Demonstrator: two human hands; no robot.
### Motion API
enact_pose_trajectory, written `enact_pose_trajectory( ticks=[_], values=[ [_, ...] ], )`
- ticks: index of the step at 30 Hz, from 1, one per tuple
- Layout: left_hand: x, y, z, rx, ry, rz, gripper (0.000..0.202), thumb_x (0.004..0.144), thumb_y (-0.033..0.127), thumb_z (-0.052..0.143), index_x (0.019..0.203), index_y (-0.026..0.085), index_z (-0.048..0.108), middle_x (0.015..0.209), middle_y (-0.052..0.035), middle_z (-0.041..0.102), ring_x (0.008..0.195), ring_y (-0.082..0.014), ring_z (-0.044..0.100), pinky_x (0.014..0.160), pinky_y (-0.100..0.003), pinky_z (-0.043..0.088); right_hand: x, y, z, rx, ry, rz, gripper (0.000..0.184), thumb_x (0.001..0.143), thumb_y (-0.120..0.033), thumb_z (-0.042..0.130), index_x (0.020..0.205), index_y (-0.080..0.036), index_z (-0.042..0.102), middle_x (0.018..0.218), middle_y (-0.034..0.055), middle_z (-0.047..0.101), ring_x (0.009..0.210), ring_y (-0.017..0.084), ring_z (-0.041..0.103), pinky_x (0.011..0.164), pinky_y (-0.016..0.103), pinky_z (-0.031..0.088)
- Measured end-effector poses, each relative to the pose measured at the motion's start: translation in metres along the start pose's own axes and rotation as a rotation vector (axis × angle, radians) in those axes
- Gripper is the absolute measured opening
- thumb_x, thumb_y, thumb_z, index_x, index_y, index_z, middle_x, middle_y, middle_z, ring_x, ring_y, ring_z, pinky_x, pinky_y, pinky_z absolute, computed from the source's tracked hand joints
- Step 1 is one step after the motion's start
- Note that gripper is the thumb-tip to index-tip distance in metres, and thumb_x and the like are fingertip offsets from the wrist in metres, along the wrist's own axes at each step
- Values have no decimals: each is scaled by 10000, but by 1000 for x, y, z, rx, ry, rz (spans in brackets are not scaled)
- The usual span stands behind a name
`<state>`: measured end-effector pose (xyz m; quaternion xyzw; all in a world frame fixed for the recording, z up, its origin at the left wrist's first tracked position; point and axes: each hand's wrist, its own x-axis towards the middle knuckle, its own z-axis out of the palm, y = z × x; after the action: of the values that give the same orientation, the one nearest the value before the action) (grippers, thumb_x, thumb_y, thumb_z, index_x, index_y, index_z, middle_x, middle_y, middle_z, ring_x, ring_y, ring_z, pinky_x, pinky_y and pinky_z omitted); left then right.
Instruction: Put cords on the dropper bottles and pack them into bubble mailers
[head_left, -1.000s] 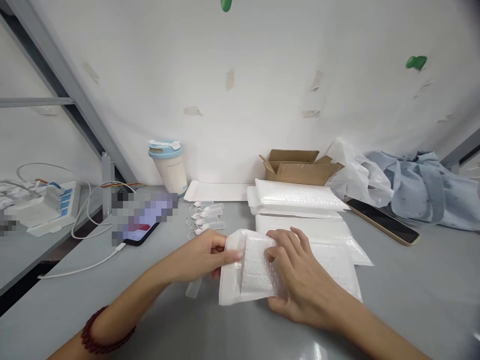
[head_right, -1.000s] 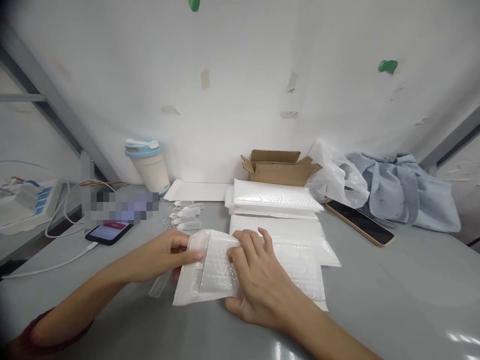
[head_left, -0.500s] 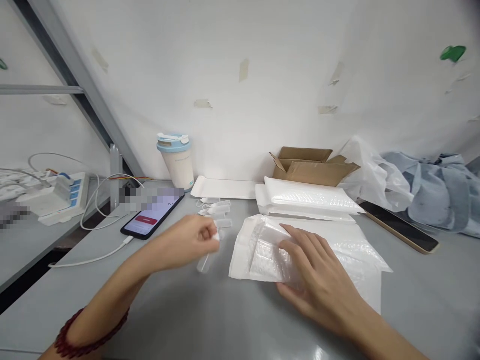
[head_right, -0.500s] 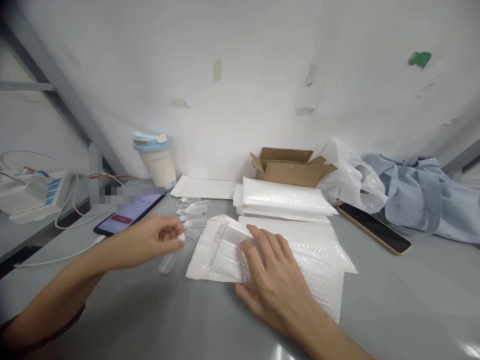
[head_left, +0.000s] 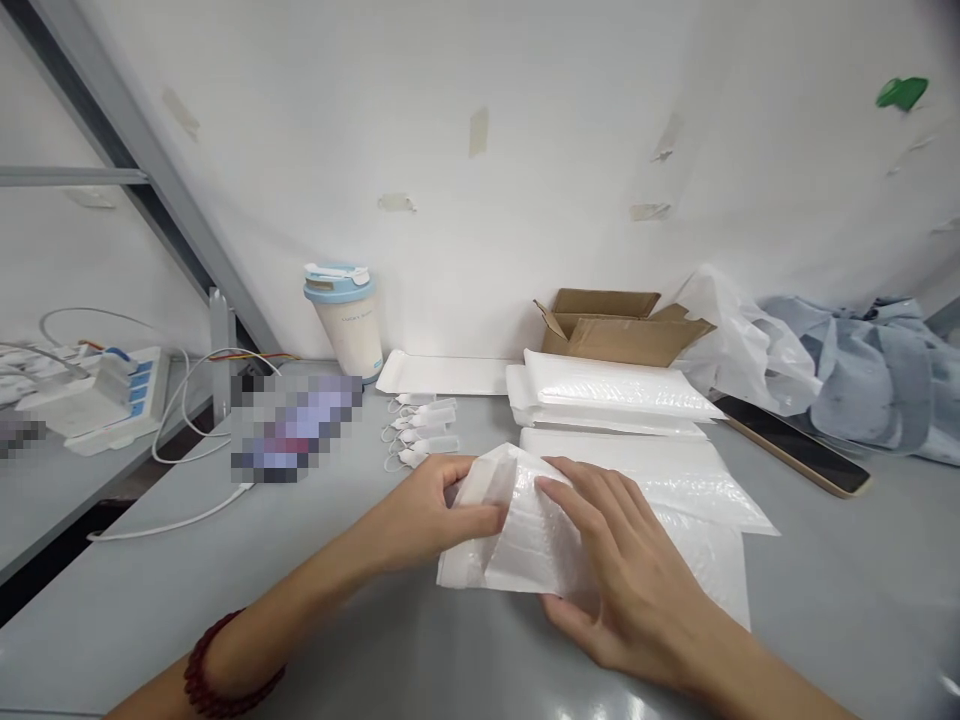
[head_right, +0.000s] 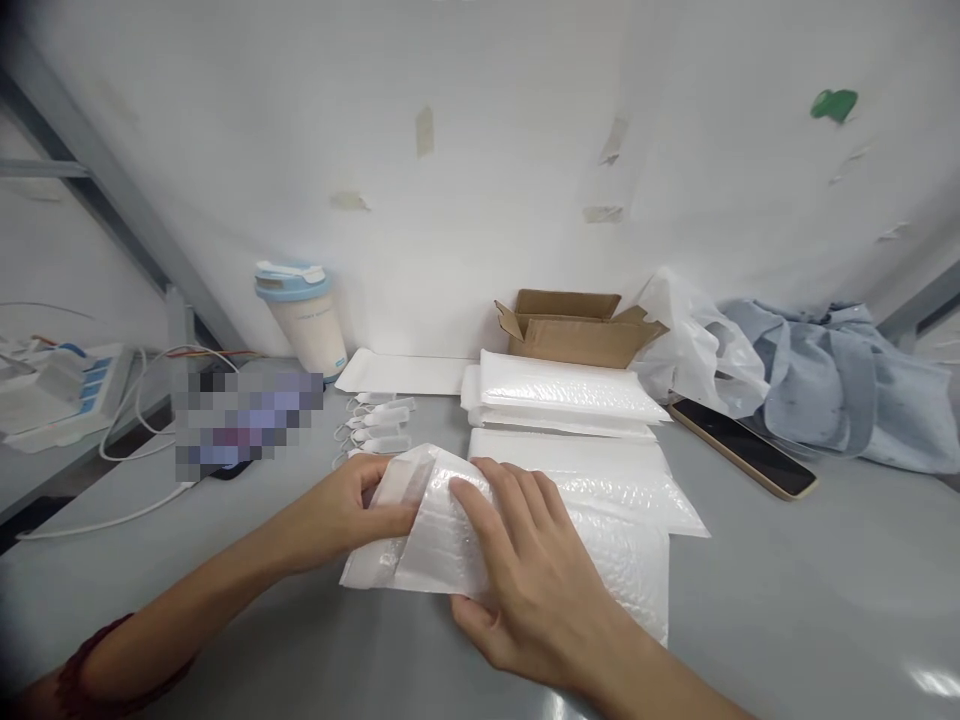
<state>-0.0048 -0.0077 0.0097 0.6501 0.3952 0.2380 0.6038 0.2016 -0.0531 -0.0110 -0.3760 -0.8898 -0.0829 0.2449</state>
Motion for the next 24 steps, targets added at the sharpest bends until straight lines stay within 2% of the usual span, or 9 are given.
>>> enact_pose_trajectory(
  ticks=[4,7,11,14,16,18,21,24],
  values=[
    [4,-5,-2,27,47,-12,83,717,219,563,660,159,555,623,50,484,585,-101,439,541,-202,335,0,-1,-3,-86,37,-62,526,716,-118,507,1228,-77,392,1175,217,470,1008,327,460,790,502,439],
    [6,-8,-10,106,146,3,95,704,197,562,622,161,533,580,62,444,558,-94,406,525,-202,298,1,0,-4,-170,124,-110,405,731,-19,451,1133,-69,460,1049,203,538,933,294,504,754,451,461],
    [9,-11,-19,92,231,-4,110,738,255,570,676,168,545,625,54,476,567,-96,424,523,-204,306,3,4,-4,-275,151,-69,290,771,-39,457,1056,-71,507,993,202,575,886,290,531,703,423,474],
    [10,-8,-24,-70,379,-9,210,787,319,540,649,177,470,572,63,380,499,-83,352,476,-205,290,2,8,-6,-298,111,-27,286,780,-94,481,1063,-67,513,991,198,585,862,295,541,664,413,480],
    [8,-3,-26,-225,472,63,246,836,303,455,625,187,406,562,62,314,489,-84,305,473,-210,303,0,10,-8,-267,104,9,302,781,-134,490,1076,-73,507,998,189,586,858,291,548,650,402,486],
    [5,4,-26,-294,528,179,251,859,251,396,617,186,389,605,41,339,548,-96,342,528,-217,350,-2,12,-10,-225,119,55,321,785,-164,498,1098,-92,496,1008,176,585,869,284,556,653,393,492],
    [0,12,-24,-259,572,280,253,866,220,391,617,181,409,685,13,389,666,-116,400,590,-212,377,-3,11,-12,-113,115,130,352,781,-186,514,1127,-133,475,1031,152,579,889,268,566,673,383,502],
    [-5,13,-23,-232,570,309,225,869,250,409,671,180,489,769,1,439,694,-120,413,606,-214,398,-2,5,-12,74,19,210,365,777,-191,520,1136,-179,454,1050,122,568,874,239,575,671,358,513]
  ],
)
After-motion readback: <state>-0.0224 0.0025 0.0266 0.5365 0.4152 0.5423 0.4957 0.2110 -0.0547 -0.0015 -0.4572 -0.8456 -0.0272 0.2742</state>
